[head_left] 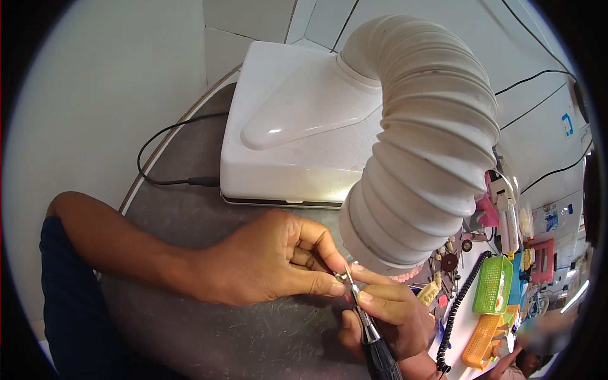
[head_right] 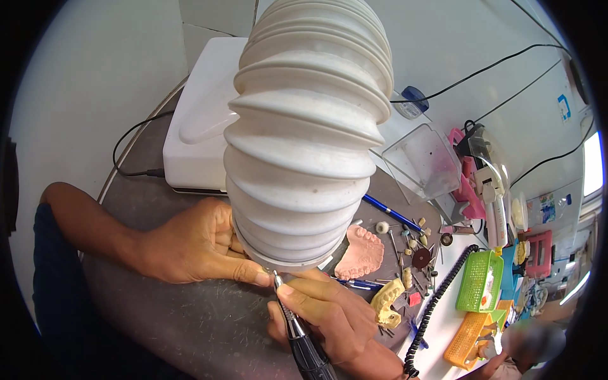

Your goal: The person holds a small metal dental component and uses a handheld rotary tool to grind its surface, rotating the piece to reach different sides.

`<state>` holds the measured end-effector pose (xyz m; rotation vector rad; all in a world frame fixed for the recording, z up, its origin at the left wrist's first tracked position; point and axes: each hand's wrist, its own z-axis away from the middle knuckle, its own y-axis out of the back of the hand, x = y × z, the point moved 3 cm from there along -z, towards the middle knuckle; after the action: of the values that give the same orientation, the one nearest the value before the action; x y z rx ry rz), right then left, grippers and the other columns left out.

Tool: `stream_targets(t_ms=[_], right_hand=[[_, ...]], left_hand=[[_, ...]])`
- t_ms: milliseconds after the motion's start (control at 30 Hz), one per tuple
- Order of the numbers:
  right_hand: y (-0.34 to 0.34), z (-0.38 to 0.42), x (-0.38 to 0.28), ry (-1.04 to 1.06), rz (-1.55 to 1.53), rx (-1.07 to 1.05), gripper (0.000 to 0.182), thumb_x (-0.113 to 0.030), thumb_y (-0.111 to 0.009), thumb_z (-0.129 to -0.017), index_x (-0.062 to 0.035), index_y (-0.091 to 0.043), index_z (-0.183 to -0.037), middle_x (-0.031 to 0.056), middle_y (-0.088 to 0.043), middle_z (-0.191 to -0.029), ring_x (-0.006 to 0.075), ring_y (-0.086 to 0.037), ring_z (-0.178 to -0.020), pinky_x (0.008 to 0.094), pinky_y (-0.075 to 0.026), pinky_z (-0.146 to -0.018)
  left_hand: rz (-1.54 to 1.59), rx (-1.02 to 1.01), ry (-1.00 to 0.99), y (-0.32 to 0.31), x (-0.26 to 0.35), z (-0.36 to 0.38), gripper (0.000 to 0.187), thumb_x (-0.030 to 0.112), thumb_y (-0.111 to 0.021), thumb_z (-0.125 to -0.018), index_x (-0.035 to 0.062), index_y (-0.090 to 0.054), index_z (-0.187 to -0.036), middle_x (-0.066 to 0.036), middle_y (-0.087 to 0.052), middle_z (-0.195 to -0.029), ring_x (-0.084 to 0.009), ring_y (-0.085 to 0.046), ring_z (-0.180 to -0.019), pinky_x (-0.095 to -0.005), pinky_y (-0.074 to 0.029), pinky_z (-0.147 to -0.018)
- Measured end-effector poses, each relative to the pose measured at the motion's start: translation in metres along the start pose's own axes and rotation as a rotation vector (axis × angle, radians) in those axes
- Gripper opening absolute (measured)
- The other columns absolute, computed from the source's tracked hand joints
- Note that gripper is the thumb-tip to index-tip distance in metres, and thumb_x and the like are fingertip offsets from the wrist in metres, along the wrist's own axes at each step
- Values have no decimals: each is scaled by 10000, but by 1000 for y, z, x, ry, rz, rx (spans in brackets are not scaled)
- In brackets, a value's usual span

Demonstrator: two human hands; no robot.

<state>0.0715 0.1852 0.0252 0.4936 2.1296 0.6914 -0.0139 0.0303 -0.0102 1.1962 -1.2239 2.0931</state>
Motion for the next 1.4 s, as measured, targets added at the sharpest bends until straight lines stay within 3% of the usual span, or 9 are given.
stream_targets(t_ms=[67, 133, 567, 633, 933, 967, 1133, 1400], right_hand=[[1, -2, -1, 2, -7, -10, 293, -35, -687, -776, -26, -512, -1011, 141, -610, -850, 369, -649, -941, 403, -551, -791], [2, -2, 0, 1, -12, -21, 291, -36, -687, -775, -28, -513, -1008, 142, -610, -850, 369, -649, -941, 403, -552, -790], [1, -1, 0, 24, 6, -22, 320, -37, -689, -770, -23, -496, -1026, 145, -603, -856, 369, -648, -945, 394, -553, -781], [1, -1, 0, 30, 3, -31, 322, -33, -686, -771, -22, -495, -1030, 147, -602, -859, 371, -646, -948, 394, -552, -783], [1, 0, 1, 21, 8, -39, 320, -30, -684, -769, -22, -501, -1030, 152, -610, -876, 372, -650, -935, 400, -556, -775], [1, -1, 1, 20, 9, -31, 321, -31, -686, -768, -24, -501, -1030, 149, -612, -876, 369, -651, -936, 399, -556, -776], [1, -2, 0, 29, 23, -22, 314, -34, -684, -769, -25, -503, -1026, 147, -616, -869, 361, -653, -936, 395, -556, -775], [1, -2, 1, 20, 24, -3, 304, -45, -683, -773, -28, -503, -1018, 144, -618, -849, 355, -658, -925, 377, -559, -760]], left_hand=[[3, 2, 4, -1, -1, 0, 459, -86, -625, -813, -57, -448, -1235, -150, -559, -1202, -187, -555, -1105, -310, -495, -945], [-13, 37, -126, -1, -1, 0, 173, 24, -654, -840, -67, -560, -953, -130, -646, -914, -144, -652, -885, -226, -545, -795], [-7, 47, -130, -1, 0, 0, 171, 22, -654, -840, -62, -557, -954, -130, -649, -916, -150, -653, -892, -229, -543, -799], [5, 16, -10, 0, -2, 0, 490, -93, -625, -807, -53, -428, -1254, -154, -546, -1221, -199, -549, -1120, -317, -492, -954], [13, 10, -33, 2, -6, -2, 509, -95, -628, -804, -50, -412, -1263, -153, -540, -1229, -203, -544, -1127, -323, -485, -962], [12, 10, -32, 1, -4, -2, 509, -95, -628, -804, -50, -412, -1263, -153, -540, -1229, -203, -544, -1127, -323, -485, -962], [3, 49, -106, -3, 3, 1, 174, 15, -644, -844, -68, -546, -961, -139, -647, -928, -161, -654, -904, -244, -545, -812], [1, 51, -108, -3, 2, 1, 179, 14, -642, -845, -71, -540, -965, -153, -647, -937, -168, -653, -918, -247, -544, -818]])
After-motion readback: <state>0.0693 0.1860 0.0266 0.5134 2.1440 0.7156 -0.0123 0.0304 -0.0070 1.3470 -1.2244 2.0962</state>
